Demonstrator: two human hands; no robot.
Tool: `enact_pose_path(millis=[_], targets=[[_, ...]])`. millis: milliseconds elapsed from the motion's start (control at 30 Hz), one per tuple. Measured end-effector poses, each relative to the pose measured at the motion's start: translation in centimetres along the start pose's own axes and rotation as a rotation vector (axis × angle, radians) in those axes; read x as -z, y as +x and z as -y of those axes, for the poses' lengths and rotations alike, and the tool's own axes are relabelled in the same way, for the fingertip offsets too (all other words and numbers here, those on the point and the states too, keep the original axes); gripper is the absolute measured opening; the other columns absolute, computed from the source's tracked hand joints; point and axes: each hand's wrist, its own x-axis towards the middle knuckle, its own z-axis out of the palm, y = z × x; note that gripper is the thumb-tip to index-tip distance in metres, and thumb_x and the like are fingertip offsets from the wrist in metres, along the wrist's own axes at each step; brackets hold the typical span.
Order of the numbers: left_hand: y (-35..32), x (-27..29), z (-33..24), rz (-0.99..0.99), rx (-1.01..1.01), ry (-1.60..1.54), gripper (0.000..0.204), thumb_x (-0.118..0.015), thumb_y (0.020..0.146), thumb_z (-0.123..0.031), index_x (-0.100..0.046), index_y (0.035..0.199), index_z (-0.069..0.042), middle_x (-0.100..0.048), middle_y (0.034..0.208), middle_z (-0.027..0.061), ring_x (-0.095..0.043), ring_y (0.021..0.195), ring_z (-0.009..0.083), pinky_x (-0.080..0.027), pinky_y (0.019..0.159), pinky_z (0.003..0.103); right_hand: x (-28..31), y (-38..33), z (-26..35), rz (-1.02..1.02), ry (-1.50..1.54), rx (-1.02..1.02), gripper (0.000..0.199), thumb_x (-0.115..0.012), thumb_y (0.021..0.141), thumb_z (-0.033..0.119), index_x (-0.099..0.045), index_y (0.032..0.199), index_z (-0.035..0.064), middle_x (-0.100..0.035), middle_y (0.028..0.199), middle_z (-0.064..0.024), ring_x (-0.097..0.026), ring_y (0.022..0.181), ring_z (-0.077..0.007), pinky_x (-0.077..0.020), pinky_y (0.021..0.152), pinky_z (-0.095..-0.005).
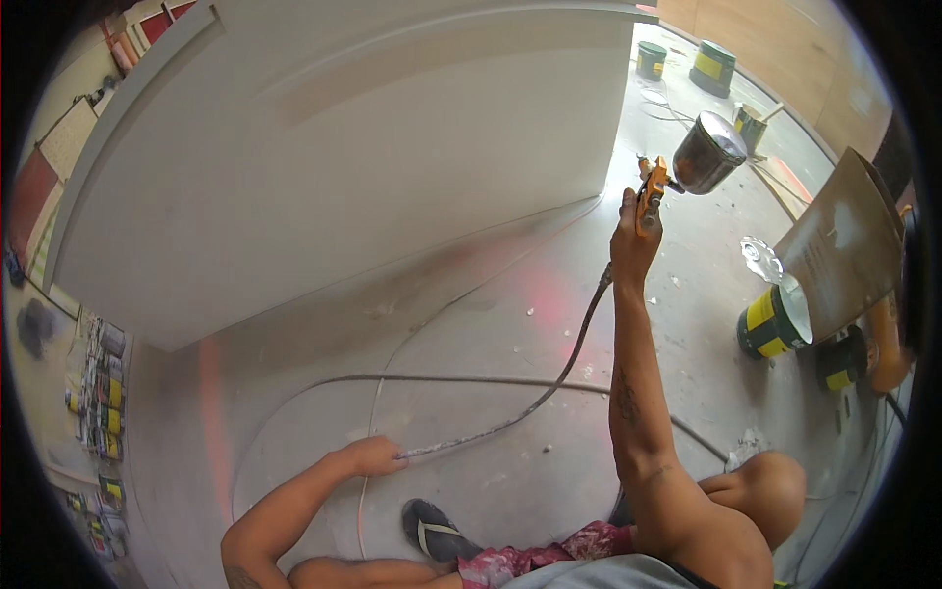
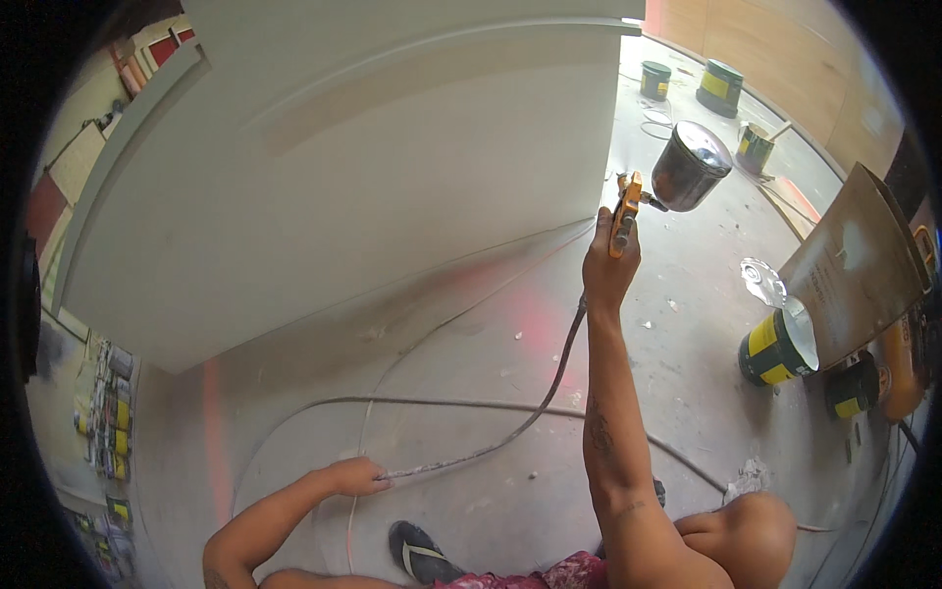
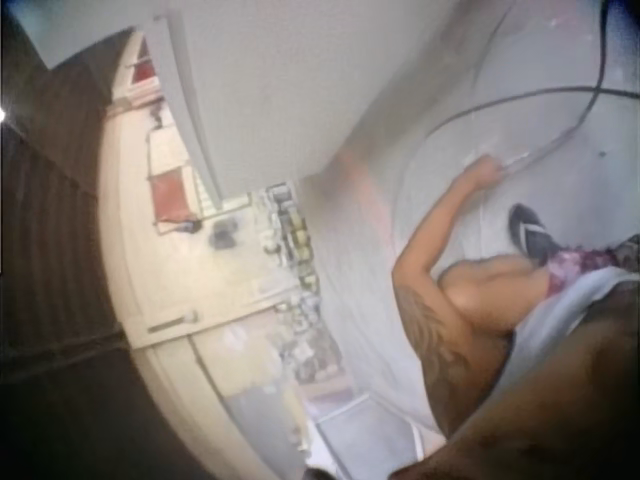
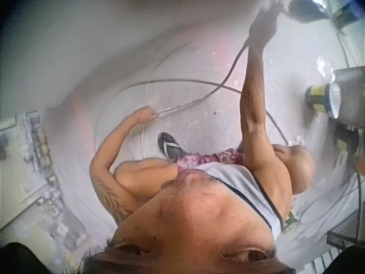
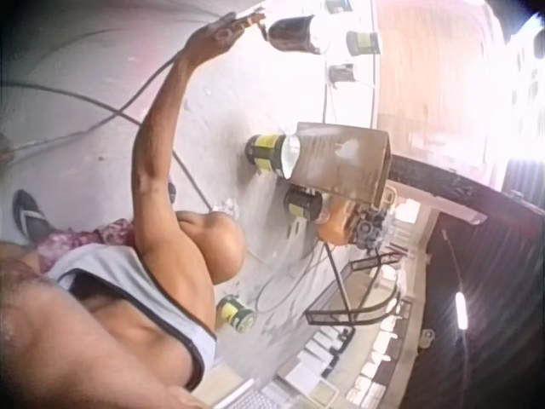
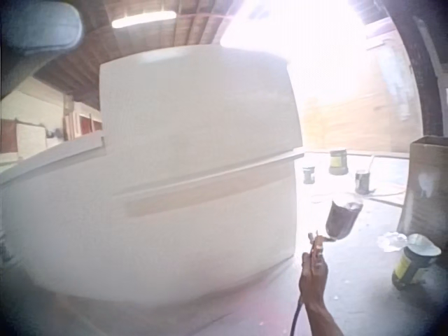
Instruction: The person is mixing paint and then using a spray gun to paint a white furniture piece in a workshop.
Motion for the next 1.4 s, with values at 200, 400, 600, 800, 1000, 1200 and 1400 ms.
enact_pose_path(millis=[200, 400, 600, 800, 1000, 1200, 1400], targets=[[-0.5, -0.5, 0.0, -0.042, 0.018, -0.051, 0.043, -0.053, 0.097, -0.042, -0.072, 0.098, -0.003, -0.069, 0.091, 0.026, -0.066, 0.086, 0.0449, -0.051, 0.08, 0.052, -1.4, -3.1, 1.0, 0.22, 0.107, -0.063, 0.023, -0.063, 0.101, 0.02, -0.062, 0.095, -0.0015, -0.059, 0.073, -0.0045, -0.051, 0.067, -0.0142, -0.0448, 0.064, -0.0322], [-0.8, -1.1, 0.7, 0.021, 0.011, 0.081, 0.043, -0.054, 0.096, -0.042, -0.073, 0.098, -0.003, -0.069, 0.09, 0.0254, -0.067, 0.086, 0.0442, -0.052, 0.079, 0.053, -3.9, -9.6, 5.9, 0.814, 0.328, -0.387, 0.019, -0.066, 0.098, 0.019, -0.067, 0.098, -0.0006, -0.058, 0.077, 0.0003, -0.051, 0.07, -0.0103, -0.044, 0.064, -0.0294], [-1.2, -2.7, 1.9, 0.04, -0.06, 0.065, 0.044, -0.055, 0.095, -0.043, -0.073, 0.097, -0.003, -0.07, 0.09, 0.0248, -0.067, 0.086, 0.0438, -0.051, 0.081, 0.054, -5.5, -11.7, 10.3, 1.274, 0.433, -0.4, 0.022, -0.069, 0.096, 0.023, -0.068, 0.102, 0.0024, -0.061, 0.082, 0.0022, -0.054, 0.074, -0.0087, -0.0455, 0.067, -0.0275], [0.2, -1.5, 0.1, 0.103, -0.031, 0.033, 0.044, -0.055, 0.095, -0.042, -0.072, 0.099, -0.002, -0.07, 0.094, 0.0261, -0.067, 0.088, 0.0443, -0.051, 0.082, 0.053, -4.8, -8.6, 8.5, 0.893, 0.53, -0.437, 0.011, -0.065, 0.094, 0.017, -0.059, 0.096, 0.0084, -0.047, 0.068, 0.0052, -0.039, 0.051, -0.0039, -0.0294, 0.044, -0.0232], [0.1, -0.7, -0.4, 0.073, -0.041, 0.038, 0.047, -0.052, 0.098, -0.045, -0.071, 0.099, -0.001, -0.068, 0.092, 0.0269, -0.066, 0.086, 0.0446, -0.051, 0.08, 0.052, -2.6, -1.6, 4.9, 0.349, 0.262, -0.216, 0.026, -0.063, 0.1, 0.026, -0.058, 0.086, 0.0047, -0.047, 0.064, 0.003, -0.039, 0.054, -0.0067, -0.0332, 0.05, -0.0263], [0.7, 0.3, -1.6, 0.017, -0.082, -0.051, 0.042, -0.052, 0.098, -0.04, -0.071, 0.099, -0.002, -0.069, 0.093, 0.0271, -0.065, 0.086, 0.0458, -0.05, 0.082, 0.052, -1.6, 2.1, 3.3, -0.043, -0.008, 0.115, 0.024, -0.062, 0.101, 0.018, -0.055, 0.087, 0.0011, -0.054, 0.065, -0.0091, -0.048, 0.056, -0.0164, -0.0418, 0.055, -0.0346], [0.5, -0.7, -1.3, 0.047, -0.07, -0.044, 0.044, -0.053, 0.098, -0.042, -0.072, 0.098, -0.002, -0.069, 0.092, 0.0271, -0.065, 0.085, 0.0461, -0.051, 0.081, 0.052, -4.0, -2.5, 4.5, 0.348, 0.322, -0.061, 0.018, -0.064, 0.1, 0.02, -0.06, 0.096, 0.0035, -0.053, 0.07, 0.0006, -0.045, 0.059, -0.0079, -0.0389, 0.053, -0.0265]])
